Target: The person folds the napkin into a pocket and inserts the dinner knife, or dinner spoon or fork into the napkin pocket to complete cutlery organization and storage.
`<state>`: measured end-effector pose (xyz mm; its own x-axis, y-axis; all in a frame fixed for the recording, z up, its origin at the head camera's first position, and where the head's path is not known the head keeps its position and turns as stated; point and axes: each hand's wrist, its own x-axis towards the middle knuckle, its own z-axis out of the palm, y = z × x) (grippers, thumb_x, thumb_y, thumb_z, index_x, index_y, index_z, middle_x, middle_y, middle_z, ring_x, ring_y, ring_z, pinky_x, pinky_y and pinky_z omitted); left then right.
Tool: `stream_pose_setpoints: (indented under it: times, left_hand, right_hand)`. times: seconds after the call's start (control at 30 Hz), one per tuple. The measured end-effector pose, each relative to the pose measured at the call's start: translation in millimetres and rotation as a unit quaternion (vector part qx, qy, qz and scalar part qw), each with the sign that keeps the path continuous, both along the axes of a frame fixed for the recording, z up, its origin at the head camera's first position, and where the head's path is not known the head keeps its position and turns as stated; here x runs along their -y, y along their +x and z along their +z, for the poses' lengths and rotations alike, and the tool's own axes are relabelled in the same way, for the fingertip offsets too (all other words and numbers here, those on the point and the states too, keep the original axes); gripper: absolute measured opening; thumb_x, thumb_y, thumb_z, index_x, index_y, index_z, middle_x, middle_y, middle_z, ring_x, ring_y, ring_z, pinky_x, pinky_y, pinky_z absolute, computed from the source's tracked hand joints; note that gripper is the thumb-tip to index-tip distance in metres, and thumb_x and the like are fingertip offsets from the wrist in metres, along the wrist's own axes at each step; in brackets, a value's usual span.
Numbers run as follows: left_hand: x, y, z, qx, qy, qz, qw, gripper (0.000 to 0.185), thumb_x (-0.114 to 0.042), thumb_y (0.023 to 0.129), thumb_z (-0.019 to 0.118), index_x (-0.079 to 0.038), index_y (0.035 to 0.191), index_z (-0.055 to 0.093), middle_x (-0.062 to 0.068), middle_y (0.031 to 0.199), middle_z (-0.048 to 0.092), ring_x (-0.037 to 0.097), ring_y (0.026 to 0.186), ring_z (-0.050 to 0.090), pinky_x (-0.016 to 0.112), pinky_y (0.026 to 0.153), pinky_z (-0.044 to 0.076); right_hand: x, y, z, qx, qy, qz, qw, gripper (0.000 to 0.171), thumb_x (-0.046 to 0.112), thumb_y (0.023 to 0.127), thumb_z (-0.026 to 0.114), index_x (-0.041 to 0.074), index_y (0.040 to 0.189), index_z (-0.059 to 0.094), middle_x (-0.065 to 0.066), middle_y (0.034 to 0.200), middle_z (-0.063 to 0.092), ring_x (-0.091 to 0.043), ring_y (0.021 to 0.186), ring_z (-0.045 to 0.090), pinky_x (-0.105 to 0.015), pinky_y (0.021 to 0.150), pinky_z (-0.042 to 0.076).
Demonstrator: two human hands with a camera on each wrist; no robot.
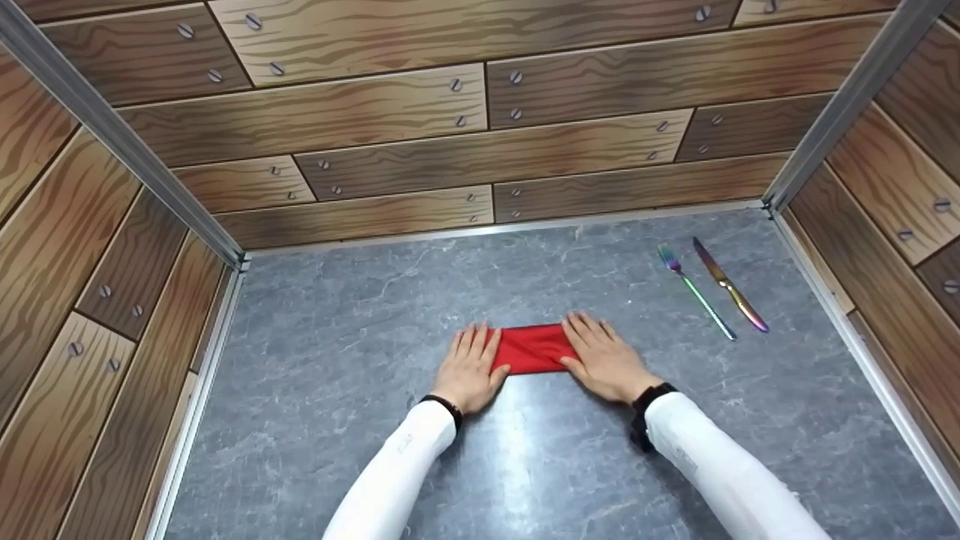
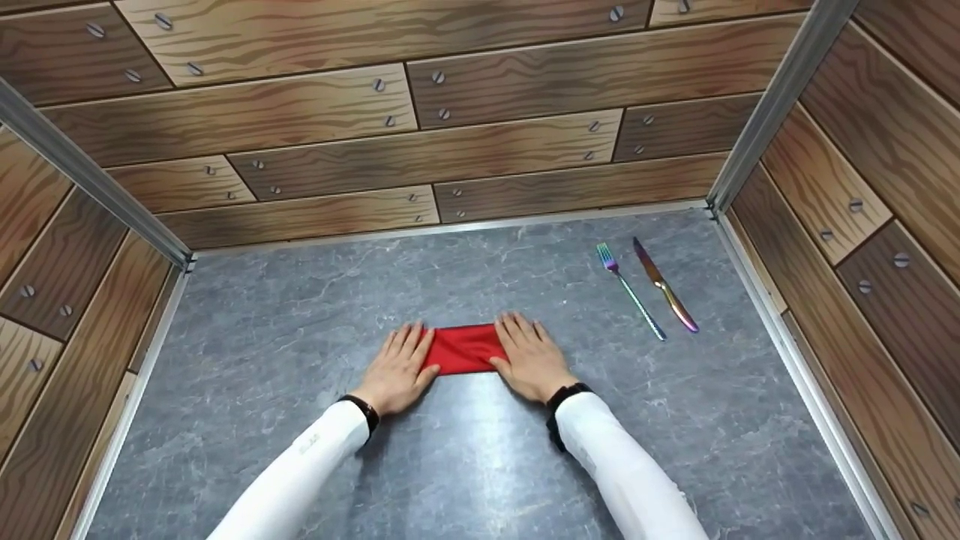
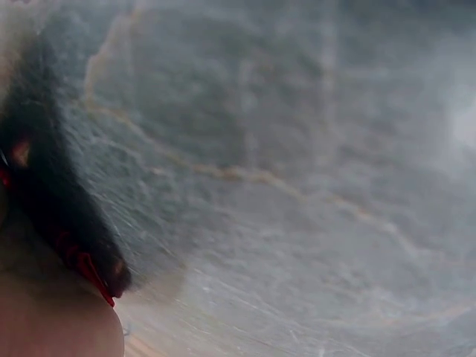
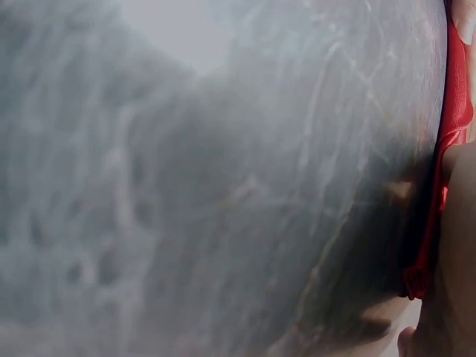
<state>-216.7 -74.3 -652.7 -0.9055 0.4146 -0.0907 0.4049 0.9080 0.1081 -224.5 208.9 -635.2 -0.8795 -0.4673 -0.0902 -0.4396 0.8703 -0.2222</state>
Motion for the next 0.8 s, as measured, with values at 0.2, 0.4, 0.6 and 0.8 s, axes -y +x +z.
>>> stream_pose_setpoints:
  times: [0.2, 0.4, 0.6, 0.8]
  left_hand:
    - [0, 1.0, 3.1, 0.017, 0.012, 0.006, 0.9998, 0.071, -0.056, 0.108, 0.03, -0.018, 0.167, 0.017, 0.01, 0.174, 0.018, 0.033, 0.162, 0.014, 0.047, 0.133, 0.011]
    - [1, 4.9, -1.1, 0.015, 0.008, 0.005, 0.9998, 0.071, -0.056, 0.108, 0.029, -0.018, 0.166, 0.018, 0.011, 0.173, 0.02, 0.033, 0.161, 0.016, 0.047, 0.133, 0.013]
    - [3, 4.5, 6.3, 0.037, 0.025, 0.006, 0.999, 0.07, -0.055, 0.109, 0.028, -0.018, 0.167, 0.018, 0.011, 0.174, 0.017, 0.033, 0.162, 0.014, 0.05, 0.133, 0.011]
    - [18, 0.9, 28.3, 0.024, 0.074, -0.027, 0.9966, 0.066, -0.051, 0.109, 0.034, -0.015, 0.164, 0.026, 0.01, 0.173, 0.022, 0.032, 0.161, 0.018, 0.055, 0.131, 0.014]
  right_hand:
    - [1, 0.4, -0.6, -0.006, 0.004, -0.001, 1.0, 0.072, 0.05, 0.109, 0.037, 0.006, 0.164, 0.022, -0.013, 0.172, 0.022, -0.035, 0.16, 0.018, -0.056, 0.131, 0.017]
    - [1, 4.7, -2.3, 0.003, 0.007, -0.002, 1.0, 0.073, 0.051, 0.109, 0.037, 0.006, 0.164, 0.021, -0.013, 0.172, 0.022, -0.035, 0.161, 0.017, -0.055, 0.131, 0.017]
    - [1, 3.7, 0.7, 0.02, -0.025, -0.008, 0.999, 0.071, 0.048, 0.11, 0.038, 0.005, 0.164, 0.021, -0.015, 0.172, 0.02, -0.037, 0.161, 0.016, -0.056, 0.131, 0.014]
    - [-2, 8.4, 21.6, -0.003, -0.106, -0.033, 0.994, 0.064, 0.032, 0.108, 0.048, -0.002, 0.16, 0.03, -0.021, 0.168, 0.027, -0.041, 0.158, 0.022, -0.057, 0.13, 0.018]
